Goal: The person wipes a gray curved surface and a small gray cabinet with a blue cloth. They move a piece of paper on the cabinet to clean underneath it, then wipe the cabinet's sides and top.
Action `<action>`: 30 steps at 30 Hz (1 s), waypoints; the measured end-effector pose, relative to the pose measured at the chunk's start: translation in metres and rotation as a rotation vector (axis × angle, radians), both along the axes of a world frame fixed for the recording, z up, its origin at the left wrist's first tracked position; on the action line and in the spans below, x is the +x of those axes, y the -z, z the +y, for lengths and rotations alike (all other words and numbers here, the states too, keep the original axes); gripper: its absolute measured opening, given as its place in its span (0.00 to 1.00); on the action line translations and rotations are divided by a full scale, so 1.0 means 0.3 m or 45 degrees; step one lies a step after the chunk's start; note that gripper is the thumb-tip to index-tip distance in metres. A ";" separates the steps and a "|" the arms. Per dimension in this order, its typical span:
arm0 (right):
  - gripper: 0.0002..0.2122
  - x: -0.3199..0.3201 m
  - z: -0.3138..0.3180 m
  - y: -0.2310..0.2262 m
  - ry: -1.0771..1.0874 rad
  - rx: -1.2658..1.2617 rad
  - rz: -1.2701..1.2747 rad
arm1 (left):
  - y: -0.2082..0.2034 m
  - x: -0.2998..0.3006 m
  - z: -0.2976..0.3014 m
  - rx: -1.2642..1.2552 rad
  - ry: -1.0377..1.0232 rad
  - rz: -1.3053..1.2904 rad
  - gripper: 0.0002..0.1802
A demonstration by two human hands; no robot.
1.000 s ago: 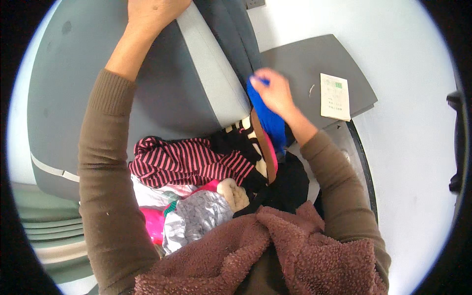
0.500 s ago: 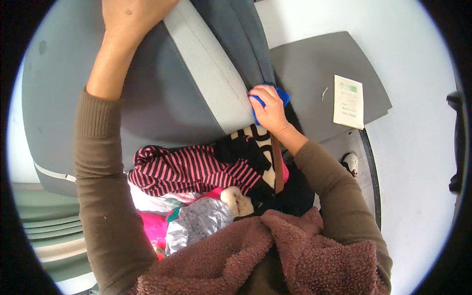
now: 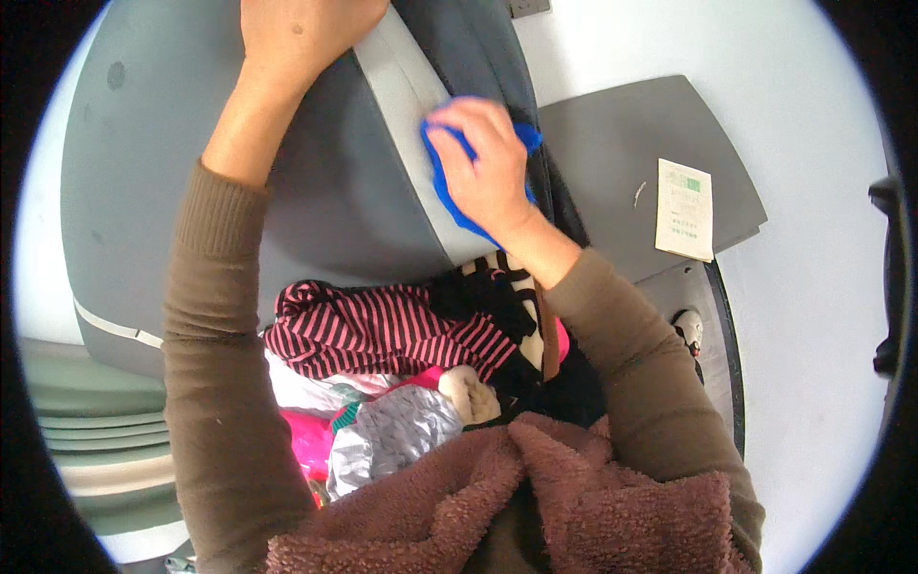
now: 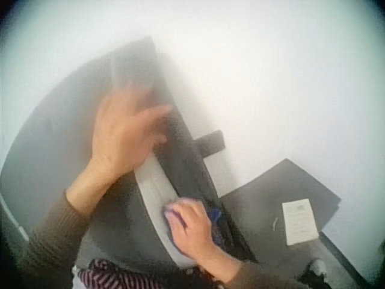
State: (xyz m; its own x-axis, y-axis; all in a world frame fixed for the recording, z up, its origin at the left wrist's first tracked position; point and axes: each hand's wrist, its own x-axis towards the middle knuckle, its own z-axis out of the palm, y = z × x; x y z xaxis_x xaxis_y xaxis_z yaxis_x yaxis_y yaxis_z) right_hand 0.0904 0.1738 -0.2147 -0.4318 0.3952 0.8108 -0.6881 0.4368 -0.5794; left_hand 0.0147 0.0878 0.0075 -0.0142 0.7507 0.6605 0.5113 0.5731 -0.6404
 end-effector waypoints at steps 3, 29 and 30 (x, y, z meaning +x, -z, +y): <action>0.06 0.118 0.008 0.210 -0.021 0.092 -0.172 | -0.008 -0.004 0.006 0.012 -0.030 0.007 0.30; 0.16 0.081 0.161 0.083 -0.420 0.212 -0.474 | 0.129 0.037 -0.062 -0.839 0.385 -0.454 0.06; 0.15 0.077 0.158 0.085 -0.415 0.180 -0.440 | 0.132 0.037 -0.064 -0.837 0.398 -0.435 0.06</action>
